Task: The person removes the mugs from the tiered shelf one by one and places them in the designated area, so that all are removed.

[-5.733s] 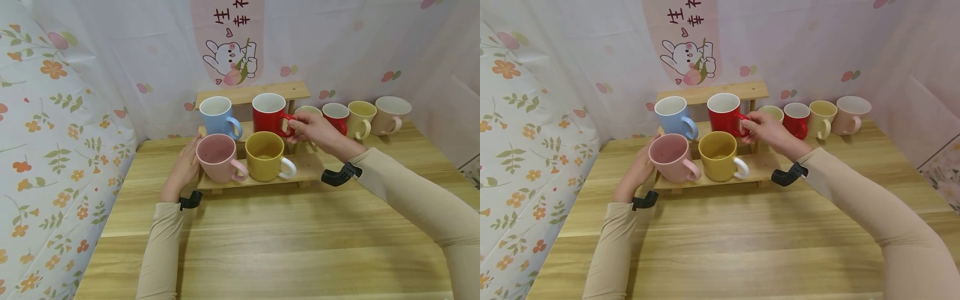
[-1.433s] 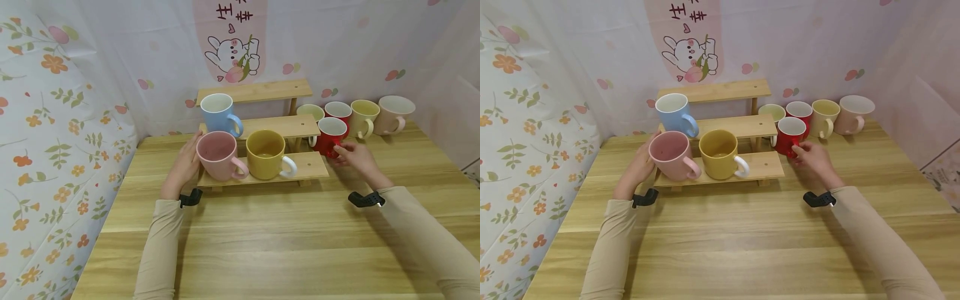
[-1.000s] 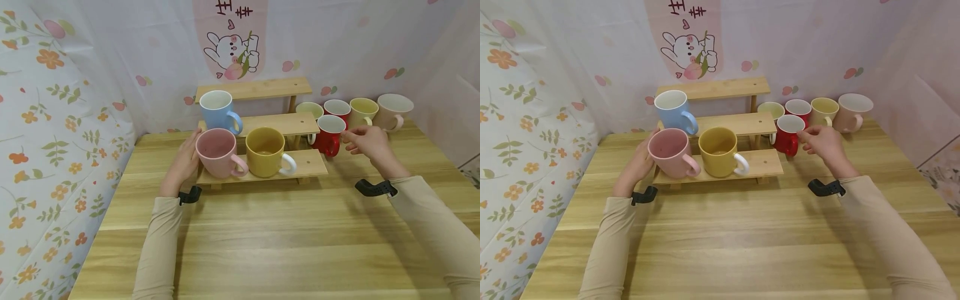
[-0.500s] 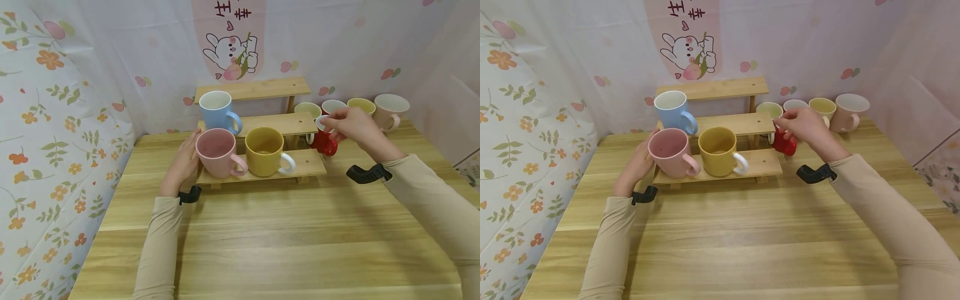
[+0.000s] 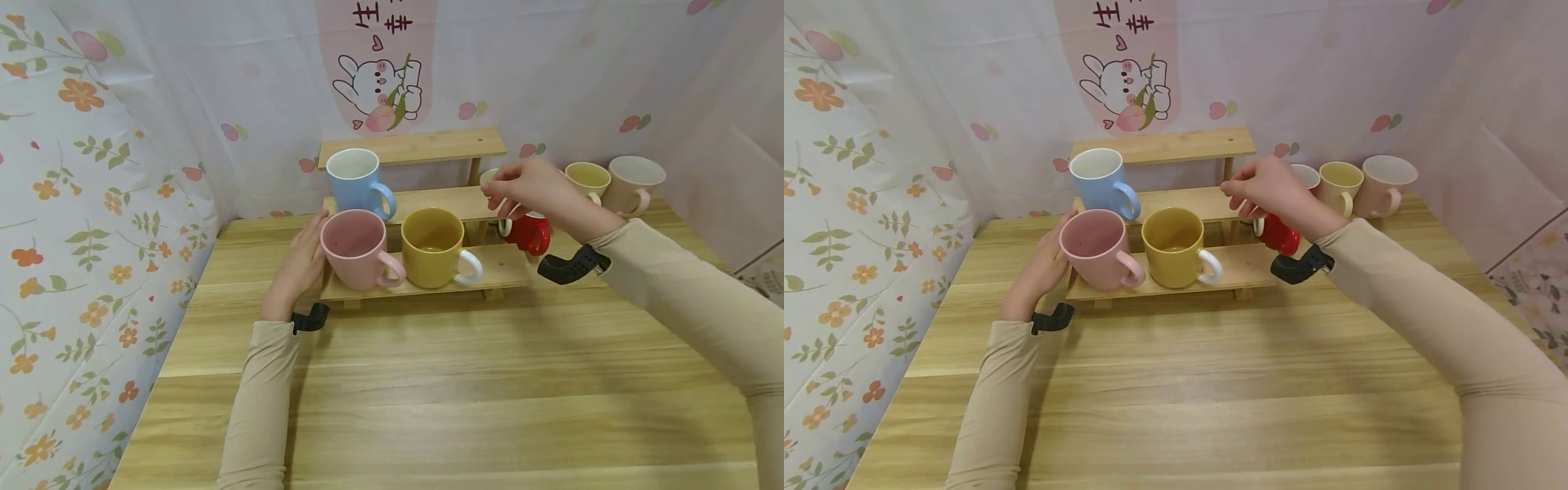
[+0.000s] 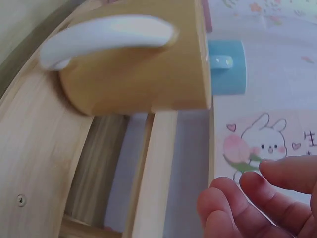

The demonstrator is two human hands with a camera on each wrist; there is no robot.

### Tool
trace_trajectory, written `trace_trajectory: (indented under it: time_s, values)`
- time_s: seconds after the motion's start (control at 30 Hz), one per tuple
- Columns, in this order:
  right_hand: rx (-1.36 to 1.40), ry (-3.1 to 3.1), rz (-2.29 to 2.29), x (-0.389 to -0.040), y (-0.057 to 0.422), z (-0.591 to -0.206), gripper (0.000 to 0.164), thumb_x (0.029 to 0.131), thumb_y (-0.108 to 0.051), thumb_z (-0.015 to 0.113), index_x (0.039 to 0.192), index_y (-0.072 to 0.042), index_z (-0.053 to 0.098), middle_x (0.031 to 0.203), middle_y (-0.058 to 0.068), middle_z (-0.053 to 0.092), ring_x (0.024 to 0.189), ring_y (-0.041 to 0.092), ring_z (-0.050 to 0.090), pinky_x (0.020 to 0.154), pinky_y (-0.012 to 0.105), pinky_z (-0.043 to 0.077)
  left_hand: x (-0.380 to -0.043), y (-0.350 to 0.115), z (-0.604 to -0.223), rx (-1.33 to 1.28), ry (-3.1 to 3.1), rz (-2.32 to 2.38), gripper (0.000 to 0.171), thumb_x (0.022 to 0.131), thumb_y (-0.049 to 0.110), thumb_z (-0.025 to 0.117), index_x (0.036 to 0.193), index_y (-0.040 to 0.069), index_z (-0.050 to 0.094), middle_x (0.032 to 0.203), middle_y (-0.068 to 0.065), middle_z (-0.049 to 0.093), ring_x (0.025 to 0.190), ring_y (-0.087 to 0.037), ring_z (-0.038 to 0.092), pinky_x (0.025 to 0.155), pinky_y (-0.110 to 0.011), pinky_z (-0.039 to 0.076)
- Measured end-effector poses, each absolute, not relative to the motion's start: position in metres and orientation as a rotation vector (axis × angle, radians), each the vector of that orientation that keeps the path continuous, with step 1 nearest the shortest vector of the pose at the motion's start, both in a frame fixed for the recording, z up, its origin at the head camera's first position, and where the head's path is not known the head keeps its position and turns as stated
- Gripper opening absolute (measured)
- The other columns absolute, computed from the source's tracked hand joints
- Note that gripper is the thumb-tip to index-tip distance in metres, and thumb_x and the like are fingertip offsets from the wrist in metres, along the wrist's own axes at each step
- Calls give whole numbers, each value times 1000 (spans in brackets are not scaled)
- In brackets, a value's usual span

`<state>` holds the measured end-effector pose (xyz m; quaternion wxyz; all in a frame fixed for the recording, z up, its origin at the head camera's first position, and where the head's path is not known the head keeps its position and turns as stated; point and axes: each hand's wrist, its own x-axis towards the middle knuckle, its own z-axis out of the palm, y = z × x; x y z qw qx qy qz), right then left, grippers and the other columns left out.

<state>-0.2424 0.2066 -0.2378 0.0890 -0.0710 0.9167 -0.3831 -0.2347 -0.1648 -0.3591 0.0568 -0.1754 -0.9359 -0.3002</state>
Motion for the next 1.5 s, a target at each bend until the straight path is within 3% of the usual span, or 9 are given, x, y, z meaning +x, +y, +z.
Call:
trace_trajectory:
  time_s: [0.43, 0.83, 1.07, 1.5]
  values:
    - [-232, 2552, -1150, -261, 168, -216, 23, 93, -27, 61, 93, -4, 64, 74, -1, 67, 62, 12, 64, 60, 24, 56, -237, -165, -357, -557, -2836, -889, 48, 105, 22, 27, 150, 5, 29, 160, -11, 18, 146, -32, 17, 121, -51, 11]
    - [-222, 2529, -1096, -287, 128, -216, 28, 93, -30, 61, 102, -4, 63, 76, 0, 67, 62, 11, 66, 62, 24, 59, -236, -167, -358, -551, -2863, -884, 49, 105, 23, 26, 151, 7, 26, 160, -10, 16, 147, -30, 14, 122, -48, 8]
    - [-246, 2501, -1034, -292, 112, -216, 34, 93, -32, 60, 110, -3, 62, 80, 2, 67, 65, 13, 67, 66, 27, 60, -235, -167, -359, -557, -2853, -877, 49, 105, 21, 25, 151, 6, 26, 160, -11, 16, 146, -35, 15, 121, -51, 9]
    - [-280, 2452, -1003, -294, 87, -219, 29, 90, -30, 66, 99, -2, 67, 83, 8, 66, 62, 15, 68, 65, 31, 61, -235, -165, -360, -520, -2880, -891, 49, 105, 25, 25, 152, 11, 24, 161, -7, 14, 146, -39, 14, 120, -54, 10]
